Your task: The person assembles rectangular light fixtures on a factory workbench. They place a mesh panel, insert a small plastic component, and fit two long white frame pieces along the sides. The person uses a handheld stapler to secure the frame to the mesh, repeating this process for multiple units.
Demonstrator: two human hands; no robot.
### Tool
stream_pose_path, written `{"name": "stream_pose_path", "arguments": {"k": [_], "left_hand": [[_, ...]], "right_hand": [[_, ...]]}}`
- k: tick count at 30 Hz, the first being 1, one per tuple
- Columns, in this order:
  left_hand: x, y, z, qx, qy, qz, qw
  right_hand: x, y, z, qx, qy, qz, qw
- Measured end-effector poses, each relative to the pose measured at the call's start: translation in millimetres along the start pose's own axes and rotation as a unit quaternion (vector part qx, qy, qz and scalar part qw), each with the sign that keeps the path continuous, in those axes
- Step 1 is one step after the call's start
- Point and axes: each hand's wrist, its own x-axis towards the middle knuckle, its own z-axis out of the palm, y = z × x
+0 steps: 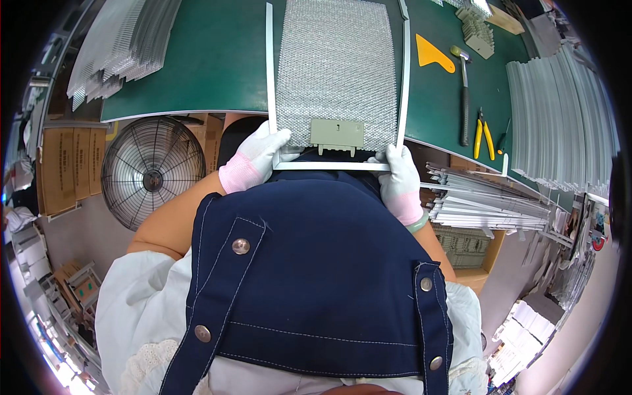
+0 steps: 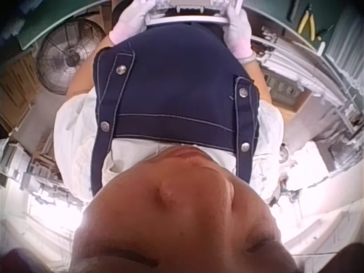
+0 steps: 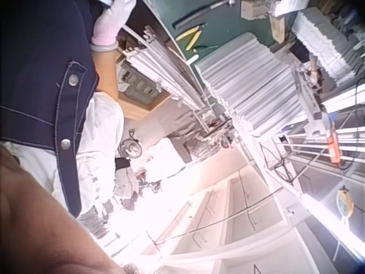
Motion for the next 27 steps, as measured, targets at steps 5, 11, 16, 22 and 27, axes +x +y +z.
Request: {"name": "stream_pose_path", "arguments": {"k": [5, 11, 16, 22, 27], "left_hand": [[1.1, -0.9, -1.8, 0.012, 0.010, -0.005, 1.000], [-0.8, 3.9, 4.0, 0.006, 0.029, -0.009, 1.000], [13.2, -5.9, -4.6, -0.059, 0.059, 0.051, 0.995], [11.8, 4.8, -10.3, -0.044, 0.112, -0.009, 0.993], [-3.0, 16.2, 3.0, -0.040, 0.111, -0.005, 0.993]], "right_hand": [[7.3, 8.2, -3.8, -0.118, 0.013, -0.025, 0.993], [7.9, 1.7, 18.1, 0.073, 0.027, 0.017, 0.997], [14.4, 2.7, 16.9, 0.065, 0.027, 0.057, 0.996], [13.0, -7.8, 21.0, 0.056, -0.042, 0.081, 0.994], [20.6, -30.6, 11.4, -0.115, -0.051, 0.111, 0.986]]}}
